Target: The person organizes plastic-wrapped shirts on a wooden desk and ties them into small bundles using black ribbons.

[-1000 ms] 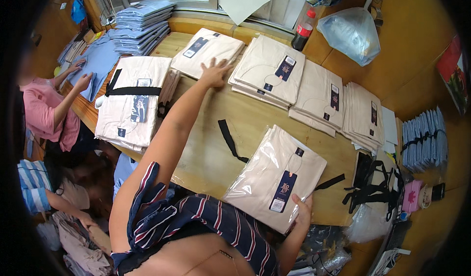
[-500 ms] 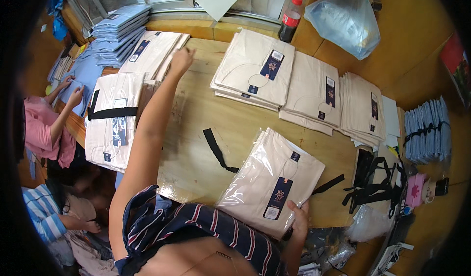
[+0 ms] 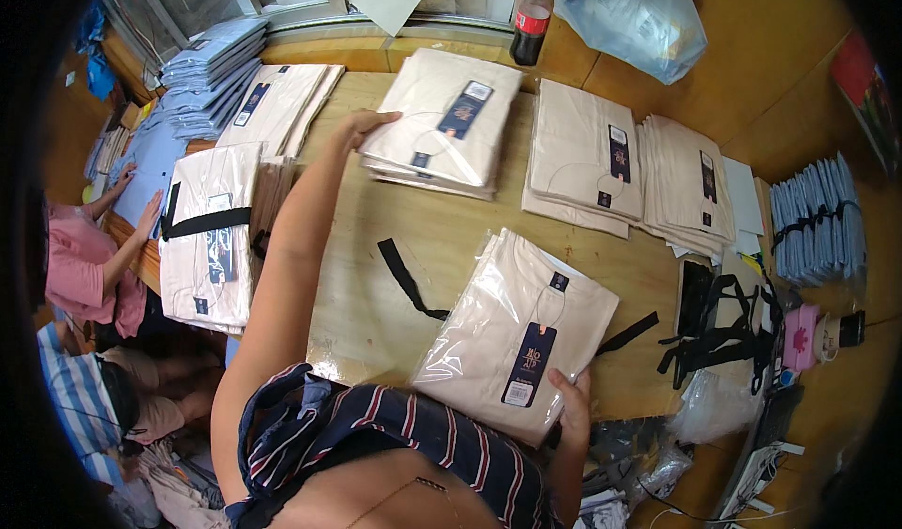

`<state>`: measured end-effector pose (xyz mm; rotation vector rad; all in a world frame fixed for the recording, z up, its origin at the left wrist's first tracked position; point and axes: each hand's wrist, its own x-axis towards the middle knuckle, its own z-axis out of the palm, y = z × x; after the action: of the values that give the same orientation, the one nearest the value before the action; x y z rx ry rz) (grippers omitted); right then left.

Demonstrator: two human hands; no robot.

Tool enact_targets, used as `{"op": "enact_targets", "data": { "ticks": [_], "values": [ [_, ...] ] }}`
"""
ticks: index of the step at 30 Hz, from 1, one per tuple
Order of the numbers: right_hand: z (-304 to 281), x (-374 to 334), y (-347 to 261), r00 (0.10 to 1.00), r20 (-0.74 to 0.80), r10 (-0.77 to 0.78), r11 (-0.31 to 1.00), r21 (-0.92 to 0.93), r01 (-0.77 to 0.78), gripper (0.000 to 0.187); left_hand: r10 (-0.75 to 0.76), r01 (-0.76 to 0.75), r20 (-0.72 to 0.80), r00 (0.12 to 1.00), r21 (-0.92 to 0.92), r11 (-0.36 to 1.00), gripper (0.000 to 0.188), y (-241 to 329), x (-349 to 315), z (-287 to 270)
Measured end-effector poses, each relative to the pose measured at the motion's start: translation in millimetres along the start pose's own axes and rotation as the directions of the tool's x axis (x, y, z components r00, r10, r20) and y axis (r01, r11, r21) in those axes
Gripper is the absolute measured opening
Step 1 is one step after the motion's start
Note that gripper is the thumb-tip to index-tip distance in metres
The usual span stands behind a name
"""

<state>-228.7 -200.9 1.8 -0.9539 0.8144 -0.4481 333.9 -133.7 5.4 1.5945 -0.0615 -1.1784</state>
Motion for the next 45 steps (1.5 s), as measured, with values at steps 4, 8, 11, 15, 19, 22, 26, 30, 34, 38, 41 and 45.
{"op": "enact_targets", "data": {
  "ticks": [4,8,11,15,19,22,26,30,34,38,41,45],
  "values": [
    [1,-3,2,1.000,-0.025,0.001,1.000,0.009,-0.001,0.060,-0.059,0.083,-0.195,0.979,0.121,0.989,0.050,8,-34,-48],
    [10,3,-5,0.998,0.058,-0.006,1.000,0.013,0.005,0.061,-0.049,0.299,-0.651,0.757,0.279,0.912,0.065,16,-50,-119],
    [-5,-2,3,0.998,-0.056,-0.005,0.999,-0.032,0.003,0.062,-0.058,0.241,-0.573,0.818,0.249,0.938,0.067,15,-29,-95],
    [-6,-10,2,0.998,-0.056,0.014,1.000,0.007,-0.013,0.063,-0.116,0.231,-0.469,0.875,0.194,0.954,0.070,19,-20,-90],
    [4,3,-2,0.999,-0.026,-0.020,0.998,-0.063,0.018,0.059,0.378,0.229,-0.683,0.625,0.624,0.747,0.047,47,-7,-116],
    [-1,-4,-5,0.992,-0.066,0.108,0.993,-0.032,-0.110,0.052,0.949,-0.419,-0.294,0.113,0.852,0.314,0.031,51,-4,21],
    [9,-3,-16,0.994,-0.026,0.110,0.991,-0.071,-0.112,0.047,0.514,-0.456,-0.055,0.856,0.388,0.801,0.044,18,16,169],
    [28,-11,-28,0.999,-0.054,0.001,0.999,-0.049,-0.004,0.062,-0.055,0.009,0.184,0.981,0.240,0.971,0.052,-7,7,266],
    [43,-6,-27,0.996,0.056,-0.075,0.997,-0.033,0.077,0.071,0.229,-0.218,0.148,0.962,-0.086,0.972,0.042,-44,78,261],
    [28,-16,-40,0.982,0.018,-0.185,0.978,0.097,0.183,0.069,0.369,-0.367,-0.021,0.929,-0.174,0.914,0.030,-46,35,262],
    [18,-32,-68,0.972,-0.059,-0.229,0.968,0.087,0.234,0.067,0.233,-0.233,-0.019,0.972,-0.105,0.967,0.033,-33,10,204],
    [-3,-43,-99,0.943,-0.160,-0.293,0.953,0.027,0.301,0.065,0.394,-0.363,-0.255,0.883,0.160,0.918,0.014,-41,-13,119]
  ]
}}
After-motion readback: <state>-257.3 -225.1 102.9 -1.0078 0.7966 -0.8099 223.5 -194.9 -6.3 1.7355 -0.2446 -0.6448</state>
